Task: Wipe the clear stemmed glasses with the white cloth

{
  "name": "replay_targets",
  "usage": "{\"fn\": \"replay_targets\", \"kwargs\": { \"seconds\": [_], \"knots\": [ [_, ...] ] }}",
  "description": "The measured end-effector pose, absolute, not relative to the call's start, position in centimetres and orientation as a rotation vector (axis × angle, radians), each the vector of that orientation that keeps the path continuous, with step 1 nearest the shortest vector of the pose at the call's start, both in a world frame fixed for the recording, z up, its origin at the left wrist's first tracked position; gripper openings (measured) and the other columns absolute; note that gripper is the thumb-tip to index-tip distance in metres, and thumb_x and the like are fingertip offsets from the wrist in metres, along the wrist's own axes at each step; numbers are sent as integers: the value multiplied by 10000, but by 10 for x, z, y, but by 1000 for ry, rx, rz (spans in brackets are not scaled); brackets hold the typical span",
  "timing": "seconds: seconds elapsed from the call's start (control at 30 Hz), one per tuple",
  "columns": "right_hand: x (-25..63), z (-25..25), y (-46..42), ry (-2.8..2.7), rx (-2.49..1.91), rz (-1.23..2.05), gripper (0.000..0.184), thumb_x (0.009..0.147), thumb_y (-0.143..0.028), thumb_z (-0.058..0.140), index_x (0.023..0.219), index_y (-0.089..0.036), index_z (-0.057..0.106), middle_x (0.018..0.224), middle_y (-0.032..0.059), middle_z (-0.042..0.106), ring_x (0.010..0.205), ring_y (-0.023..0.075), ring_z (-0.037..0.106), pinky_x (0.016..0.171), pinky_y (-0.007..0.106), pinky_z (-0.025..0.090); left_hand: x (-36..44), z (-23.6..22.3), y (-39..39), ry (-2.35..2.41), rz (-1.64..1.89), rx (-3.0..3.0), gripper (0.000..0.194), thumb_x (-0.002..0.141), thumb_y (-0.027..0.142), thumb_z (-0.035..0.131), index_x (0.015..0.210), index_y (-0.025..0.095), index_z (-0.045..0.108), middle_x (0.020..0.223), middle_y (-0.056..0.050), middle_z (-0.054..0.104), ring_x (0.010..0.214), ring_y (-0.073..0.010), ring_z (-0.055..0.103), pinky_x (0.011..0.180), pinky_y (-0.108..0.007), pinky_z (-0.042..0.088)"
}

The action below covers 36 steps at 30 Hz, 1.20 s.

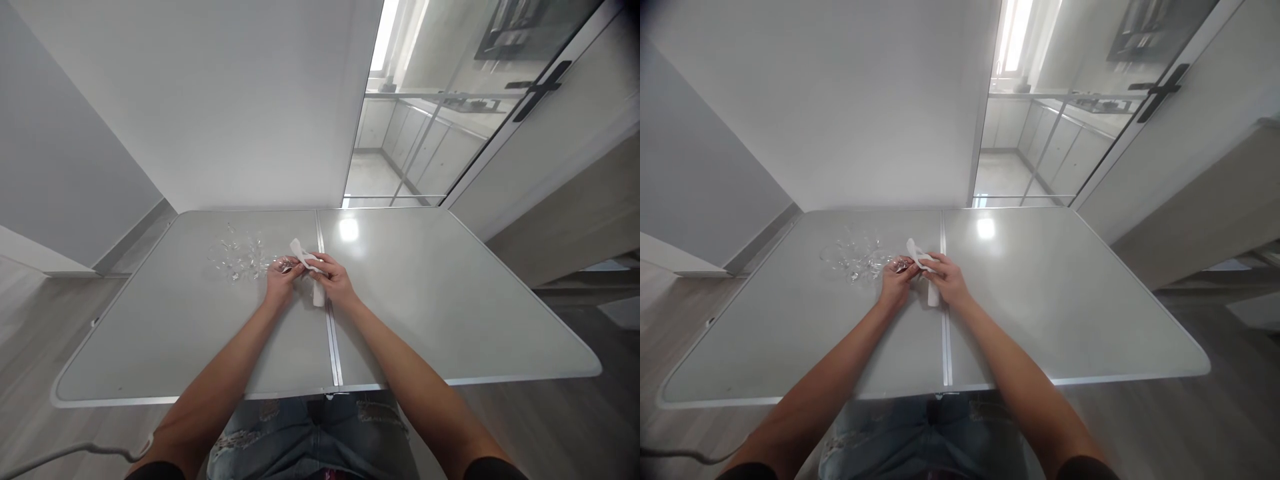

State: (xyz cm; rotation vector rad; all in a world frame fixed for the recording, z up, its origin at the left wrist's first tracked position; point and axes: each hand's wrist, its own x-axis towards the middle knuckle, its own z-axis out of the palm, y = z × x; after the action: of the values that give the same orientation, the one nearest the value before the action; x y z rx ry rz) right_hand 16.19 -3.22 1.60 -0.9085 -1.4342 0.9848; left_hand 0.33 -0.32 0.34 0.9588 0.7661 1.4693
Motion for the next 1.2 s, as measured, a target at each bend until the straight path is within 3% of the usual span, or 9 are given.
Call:
{"fn": "replay_targets", "kwargs": {
  "seconds": [0.13,0.27,0.37,0.57,0.67,0.8,0.93,1.03,1.2],
  "knots": [
    [163,22,-38,-1635,-867,751,238,924,-372,613,1101,-310,760,1431,65,563,1301,252,522,1121,473,387,0,2,0,782,1507,904,348,590,330,923,770,168,674,703,13,646,641,-104,608,635,-235,503],
    [164,26,-41,-1804,-864,623,181,917,-315,600,1000,-307,760,1364,67,612,1346,278,461,1151,532,328,-2,1,0,802,1497,914,356,596,353,915,757,165,660,686,15,628,599,-93,569,585,-223,462],
    [166,29,-41,-1765,-898,644,161,913,-338,596,916,-272,743,1304,91,606,1258,276,517,1115,496,367,0,2,-2,793,1465,958,338,594,333,917,744,168,664,692,16,635,612,-98,579,611,-230,469],
    [163,34,-39,-1492,-937,964,317,909,-459,581,748,-202,672,1127,84,595,1106,235,569,1012,368,423,3,2,-6,802,1416,1069,304,592,316,917,738,170,695,704,-3,665,655,-124,615,658,-254,506],
    [160,32,-39,-1212,-958,1323,341,848,-538,640,811,-199,661,917,45,622,859,191,595,787,304,485,0,2,-8,858,1377,1134,322,562,330,929,724,161,709,667,-10,667,603,-131,607,606,-260,508],
    [157,29,-40,-901,-922,1653,416,754,-588,722,865,-202,613,724,-6,585,623,139,524,602,256,440,-1,4,-7,899,1396,1146,314,555,329,929,726,161,726,688,-22,689,619,-142,627,603,-261,520],
    [153,27,-41,-1021,-1044,1422,361,803,-565,655,806,-211,586,685,-21,541,628,136,485,576,233,399,0,4,-8,957,1417,1204,275,569,316,919,726,169,749,735,-36,714,649,-153,650,641,-270,535],
    [152,23,-38,-1112,-1163,1195,250,825,-475,623,891,-234,628,750,-17,594,708,157,519,632,244,429,1,4,-10,1013,1407,1306,253,568,300,916,731,176,768,760,-48,725,672,-163,659,664,-273,534],
    [158,10,-30,-1205,-1156,1229,241,769,-358,639,942,-205,710,788,9,661,763,183,574,654,263,447,-1,9,-15,1063,1393,1544,192,615,295,895,739,210,776,751,-40,720,695,-180,652,683,-288,521]
  ]
}}
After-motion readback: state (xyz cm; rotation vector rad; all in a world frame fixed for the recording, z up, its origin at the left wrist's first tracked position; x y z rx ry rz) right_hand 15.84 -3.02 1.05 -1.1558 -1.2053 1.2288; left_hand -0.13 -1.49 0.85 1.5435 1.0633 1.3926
